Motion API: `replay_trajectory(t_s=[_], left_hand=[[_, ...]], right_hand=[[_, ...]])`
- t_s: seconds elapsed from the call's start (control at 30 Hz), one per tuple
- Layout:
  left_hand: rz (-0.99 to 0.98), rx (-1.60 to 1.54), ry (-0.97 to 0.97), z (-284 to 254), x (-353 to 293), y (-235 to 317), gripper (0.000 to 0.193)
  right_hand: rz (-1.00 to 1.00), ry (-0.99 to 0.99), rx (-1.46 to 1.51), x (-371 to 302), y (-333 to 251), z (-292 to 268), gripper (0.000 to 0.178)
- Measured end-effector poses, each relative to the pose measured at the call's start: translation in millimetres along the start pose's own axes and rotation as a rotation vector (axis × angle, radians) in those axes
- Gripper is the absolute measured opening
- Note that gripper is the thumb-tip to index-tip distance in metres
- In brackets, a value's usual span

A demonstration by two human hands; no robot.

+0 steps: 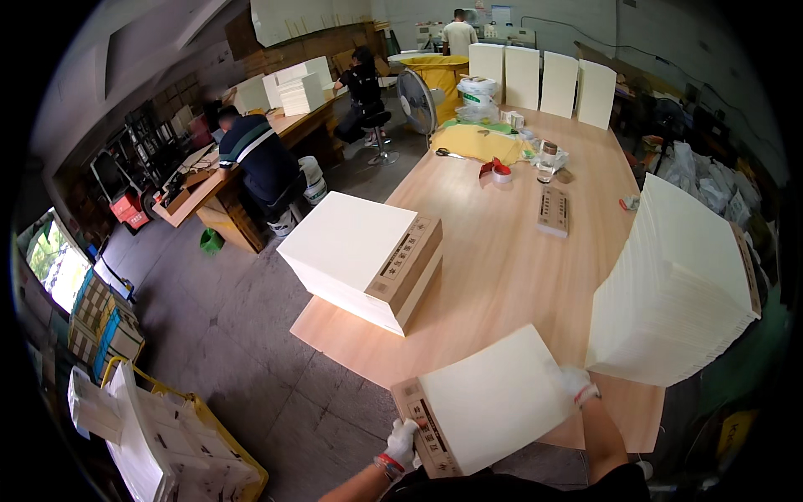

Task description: The person repeatedly picks up stacks of white paper sheets from a table, aligns them, and places them into a cardboard box. The person wears white gloves and works in a repetitive cycle of lifting, aligning, and stacking the paper bundles.

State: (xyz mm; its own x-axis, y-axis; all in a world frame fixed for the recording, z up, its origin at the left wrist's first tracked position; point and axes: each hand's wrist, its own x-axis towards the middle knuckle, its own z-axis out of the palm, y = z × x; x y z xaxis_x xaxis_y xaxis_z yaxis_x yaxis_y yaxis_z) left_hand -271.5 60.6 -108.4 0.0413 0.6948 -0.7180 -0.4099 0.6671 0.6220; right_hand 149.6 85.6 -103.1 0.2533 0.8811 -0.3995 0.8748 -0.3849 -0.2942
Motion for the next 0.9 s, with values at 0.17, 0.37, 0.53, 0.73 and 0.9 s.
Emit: replay_trajectory(t_s=[0.17,0.37,0.53,0.73,0.9], left_hand=[[-0.146,0.368,-0.286,1.4,13.6,83.3,0.029],[-0.185,0.408,-0.469,-3.0,42.5,99.6,0.036],[0.015,0.869,-0.433,18.2,46.9,119.1,0.048],[0.437,1.095,-0.489,44.5,19.2,156.5,0.074],[0.876,1.035,-0.665,38.5,7.6,178.9,0.089]], right_hand=[[0.333,0.132,0.308,-103.7,-10.0,78.1,0.057],[0.231,0.242,1.219,-164.3,-31.5,133.0,0.040],[0.187,0.123,1.290,-165.3,-17.5,131.9,0.045],[-0.138,0.270,1.247,-163.2,-60.1,34.3,0.050],[-0.336,0.176,0.912,-127.7,-47.5,-24.8,0.054]])
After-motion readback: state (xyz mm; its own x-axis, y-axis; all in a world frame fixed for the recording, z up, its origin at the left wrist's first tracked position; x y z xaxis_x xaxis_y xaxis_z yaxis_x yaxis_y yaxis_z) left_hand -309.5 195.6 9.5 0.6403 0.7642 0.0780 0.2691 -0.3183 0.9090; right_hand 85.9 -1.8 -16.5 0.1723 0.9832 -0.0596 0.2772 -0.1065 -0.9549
